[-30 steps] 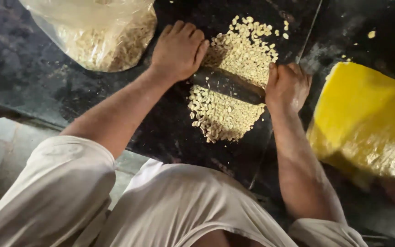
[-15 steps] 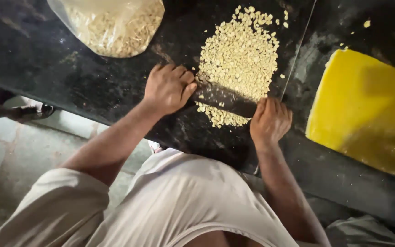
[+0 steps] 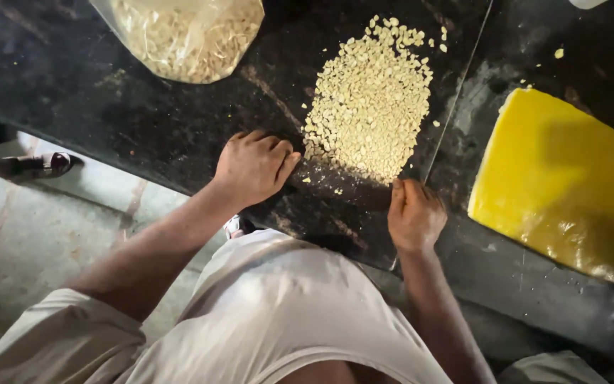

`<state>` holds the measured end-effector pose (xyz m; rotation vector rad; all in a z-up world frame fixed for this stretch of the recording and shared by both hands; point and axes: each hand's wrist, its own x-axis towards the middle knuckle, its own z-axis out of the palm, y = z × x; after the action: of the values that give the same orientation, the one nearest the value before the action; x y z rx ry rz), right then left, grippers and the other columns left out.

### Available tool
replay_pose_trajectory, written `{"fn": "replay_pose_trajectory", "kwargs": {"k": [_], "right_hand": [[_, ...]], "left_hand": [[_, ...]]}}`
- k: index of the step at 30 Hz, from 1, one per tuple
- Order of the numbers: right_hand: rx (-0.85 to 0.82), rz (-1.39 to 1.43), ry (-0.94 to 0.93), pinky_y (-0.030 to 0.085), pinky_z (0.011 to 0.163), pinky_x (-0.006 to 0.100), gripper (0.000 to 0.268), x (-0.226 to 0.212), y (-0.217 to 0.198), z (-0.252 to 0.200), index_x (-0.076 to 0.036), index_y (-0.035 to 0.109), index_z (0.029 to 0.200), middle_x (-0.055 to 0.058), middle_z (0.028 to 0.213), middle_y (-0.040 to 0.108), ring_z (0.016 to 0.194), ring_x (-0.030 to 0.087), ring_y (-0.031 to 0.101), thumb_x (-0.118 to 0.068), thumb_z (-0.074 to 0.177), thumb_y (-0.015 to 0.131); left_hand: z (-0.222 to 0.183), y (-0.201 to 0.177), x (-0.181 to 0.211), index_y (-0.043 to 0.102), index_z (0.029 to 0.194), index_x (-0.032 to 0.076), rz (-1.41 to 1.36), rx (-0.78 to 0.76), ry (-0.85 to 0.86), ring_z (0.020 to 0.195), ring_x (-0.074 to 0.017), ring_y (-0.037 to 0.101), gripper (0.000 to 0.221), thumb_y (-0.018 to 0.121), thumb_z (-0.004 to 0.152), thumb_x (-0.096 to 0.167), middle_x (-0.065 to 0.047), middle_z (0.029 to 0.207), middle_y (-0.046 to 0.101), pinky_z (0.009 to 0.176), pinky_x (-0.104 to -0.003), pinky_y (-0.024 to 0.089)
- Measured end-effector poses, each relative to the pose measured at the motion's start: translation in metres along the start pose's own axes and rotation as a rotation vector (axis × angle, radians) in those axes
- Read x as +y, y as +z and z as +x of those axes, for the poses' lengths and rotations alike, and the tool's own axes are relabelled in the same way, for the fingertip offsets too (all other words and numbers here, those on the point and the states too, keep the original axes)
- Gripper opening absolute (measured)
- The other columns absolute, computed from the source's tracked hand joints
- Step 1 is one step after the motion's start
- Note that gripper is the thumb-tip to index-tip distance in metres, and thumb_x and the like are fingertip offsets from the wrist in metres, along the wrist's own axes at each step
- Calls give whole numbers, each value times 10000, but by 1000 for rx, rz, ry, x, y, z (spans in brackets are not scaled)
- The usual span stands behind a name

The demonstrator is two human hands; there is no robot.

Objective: Crushing cashew nuts or similar ingredients using a rolling pin and a bench scraper on a production counter.

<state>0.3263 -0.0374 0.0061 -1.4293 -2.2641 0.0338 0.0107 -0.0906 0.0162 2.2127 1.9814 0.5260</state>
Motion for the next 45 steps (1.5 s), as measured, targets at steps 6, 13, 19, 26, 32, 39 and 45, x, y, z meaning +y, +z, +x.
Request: {"fn": "replay_pose_trajectory", "kwargs": {"k": [6, 13, 19, 26, 32, 39, 45], "right_hand": [[-105, -92, -10, 488, 813, 488, 224, -1, 3, 27, -76, 645, 857, 108, 919, 658, 892, 351, 629, -219, 1029, 639], [-154, -162, 27, 433, 902, 509, 235, 17, 21, 75, -69, 654, 845, 90, 985, 650, 1027, 329, 604, -206, 1036, 646], [-136, -260, 38, 438, 977, 506, 259, 50, 52, 124, -68, 675, 876, 104, 1023, 645, 1030, 299, 601, -218, 1088, 659], [-56, -230, 38, 443, 975, 478, 287, 59, 60, 149, -59, 691, 901, 95, 1015, 655, 986, 277, 607, -245, 1115, 649], [-28, -202, 51, 455, 894, 481, 276, 37, 49, 94, -59, 685, 920, 103, 989, 664, 961, 277, 626, -232, 1118, 602], [59, -134, -44, 472, 812, 482, 217, -4, 9, 39, -91, 671, 892, 86, 925, 675, 904, 322, 644, -223, 1047, 595], [70, -38, 15, 494, 780, 498, 187, 30, 13, 14, -91, 693, 933, 117, 868, 684, 792, 367, 651, -198, 1056, 601]], "left_hand": [[21, 2, -3, 685, 1025, 142, 4, -46, -86, 1049, -313, 604, 334, 504, 1037, 423, -98, 1073, 660, 881, -486, 493], [78, 5, -25, 641, 1108, 137, 18, -66, -54, 1138, -338, 518, 333, 491, 1038, 427, -128, 1195, 585, 940, -533, 437], [147, 33, -51, 594, 1200, 86, 101, 99, 56, 1185, -362, 512, 348, 459, 1108, 394, -179, 1258, 563, 998, -536, 423], [180, 31, -58, 606, 1227, 86, 68, 158, 118, 1167, -341, 561, 344, 438, 1168, 380, -141, 1208, 595, 1031, -508, 441], [128, 13, -38, 647, 1169, 125, 84, 42, 69, 1099, -339, 600, 390, 453, 1082, 453, -129, 1145, 634, 883, -498, 486], [33, 12, -20, 699, 1054, 186, 60, 38, 50, 944, -288, 667, 331, 516, 1010, 457, -66, 999, 712, 838, -504, 530], [23, 13, -11, 715, 907, 154, -3, 126, 35, 879, -281, 685, 311, 548, 1021, 390, -50, 859, 726, 786, -470, 522]]}}
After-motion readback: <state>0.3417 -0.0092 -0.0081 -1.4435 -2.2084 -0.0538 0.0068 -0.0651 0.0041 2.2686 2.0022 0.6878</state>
